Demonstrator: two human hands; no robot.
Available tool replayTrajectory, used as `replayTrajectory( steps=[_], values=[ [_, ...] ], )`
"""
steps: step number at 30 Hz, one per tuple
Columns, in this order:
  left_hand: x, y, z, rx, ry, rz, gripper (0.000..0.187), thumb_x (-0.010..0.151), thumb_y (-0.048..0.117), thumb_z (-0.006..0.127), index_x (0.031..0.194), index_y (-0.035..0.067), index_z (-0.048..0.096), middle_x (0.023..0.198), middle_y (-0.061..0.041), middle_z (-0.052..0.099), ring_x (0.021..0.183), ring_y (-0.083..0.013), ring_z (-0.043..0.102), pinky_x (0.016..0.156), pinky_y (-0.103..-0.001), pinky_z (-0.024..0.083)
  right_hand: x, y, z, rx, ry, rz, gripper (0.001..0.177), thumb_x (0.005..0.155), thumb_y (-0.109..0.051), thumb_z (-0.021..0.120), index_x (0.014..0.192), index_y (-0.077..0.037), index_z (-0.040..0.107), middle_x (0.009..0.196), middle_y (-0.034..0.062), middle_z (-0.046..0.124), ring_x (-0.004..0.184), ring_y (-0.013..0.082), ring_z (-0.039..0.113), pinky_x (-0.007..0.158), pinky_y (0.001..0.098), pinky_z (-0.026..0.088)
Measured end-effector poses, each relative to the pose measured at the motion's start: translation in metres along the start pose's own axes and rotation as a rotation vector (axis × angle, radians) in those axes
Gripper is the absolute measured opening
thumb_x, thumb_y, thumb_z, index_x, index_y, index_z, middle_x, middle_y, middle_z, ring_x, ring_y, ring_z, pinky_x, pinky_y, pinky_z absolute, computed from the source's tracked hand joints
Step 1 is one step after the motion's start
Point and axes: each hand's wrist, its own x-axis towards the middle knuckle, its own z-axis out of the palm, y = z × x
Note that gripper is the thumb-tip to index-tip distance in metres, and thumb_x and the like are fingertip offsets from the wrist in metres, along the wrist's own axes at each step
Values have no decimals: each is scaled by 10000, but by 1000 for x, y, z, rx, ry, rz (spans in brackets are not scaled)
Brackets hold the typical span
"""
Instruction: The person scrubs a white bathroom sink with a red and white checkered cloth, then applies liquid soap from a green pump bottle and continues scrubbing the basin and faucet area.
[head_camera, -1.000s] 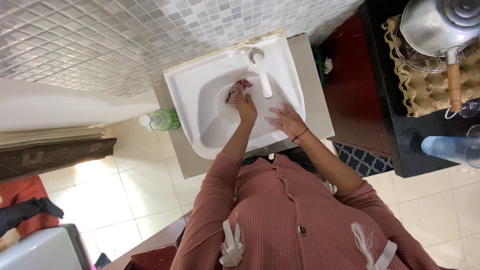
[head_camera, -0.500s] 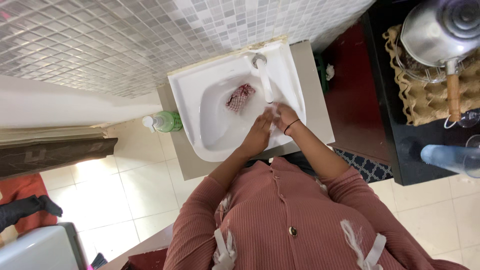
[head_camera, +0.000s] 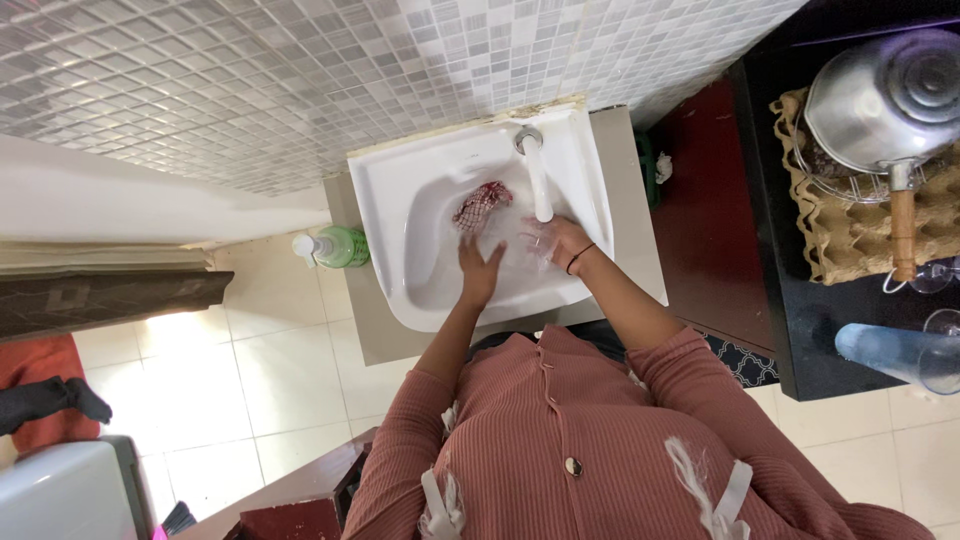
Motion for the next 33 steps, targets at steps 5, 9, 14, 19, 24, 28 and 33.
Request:
replayTrajectory(
  steps=[5,9,14,19,24,28,33],
  values=[
    [24,-19,2,-896,5,-750,718,875,178,754,1395,-64,323,1348,-262,533,1122,-381,651,992,-496,579,-9,-12,20,-21,61,-6,578,1038,-454,432,1438,-38,473,1440,128,595,1293,362,608,1038,501,540],
    [26,-26,-2,-1073,-222,-658,573,1020,234,703,1376,-133,442,1248,-232,494,973,-331,607,923,-472,625,-26,-13,33,172,10,-17,739,1049,-603,340,1484,-17,459,1450,132,578,1286,394,592,1010,555,509],
    [44,-9,21,-1004,-396,-772,534,971,391,634,1384,69,524,1321,-98,576,994,-291,652,874,-428,576,-85,-23,59,217,59,-8,634,1007,-504,440,1564,-225,324,1500,68,469,1367,435,507,1072,586,447],
    [58,17,53,-937,-393,-865,579,973,460,643,1428,138,487,1325,-61,582,1063,-223,610,869,-392,548,-126,-29,73,82,15,-72,643,983,-407,503,1566,-232,293,1549,76,436,1405,411,477,1089,618,440],
    [33,28,66,-1105,-409,-609,590,998,483,656,1403,55,622,1141,-95,637,829,-221,533,622,-401,402,-134,-23,70,-55,-36,-126,681,1014,-484,482,1560,-121,298,1571,131,459,1416,413,486,1112,596,454],
    [17,54,61,-1138,-400,-807,645,940,554,594,1232,-20,618,1048,-140,714,858,-292,722,712,-475,625,-134,-9,72,-15,26,-59,812,982,-670,308,1566,-107,335,1541,134,467,1340,374,478,1070,595,466],
    [20,64,59,-852,-334,-827,729,930,585,648,1165,-105,622,1014,-239,710,813,-349,732,680,-477,624,-132,18,64,69,53,-94,866,981,-728,277,1556,-91,395,1497,198,518,1340,339,555,1106,516,473]
  ],
)
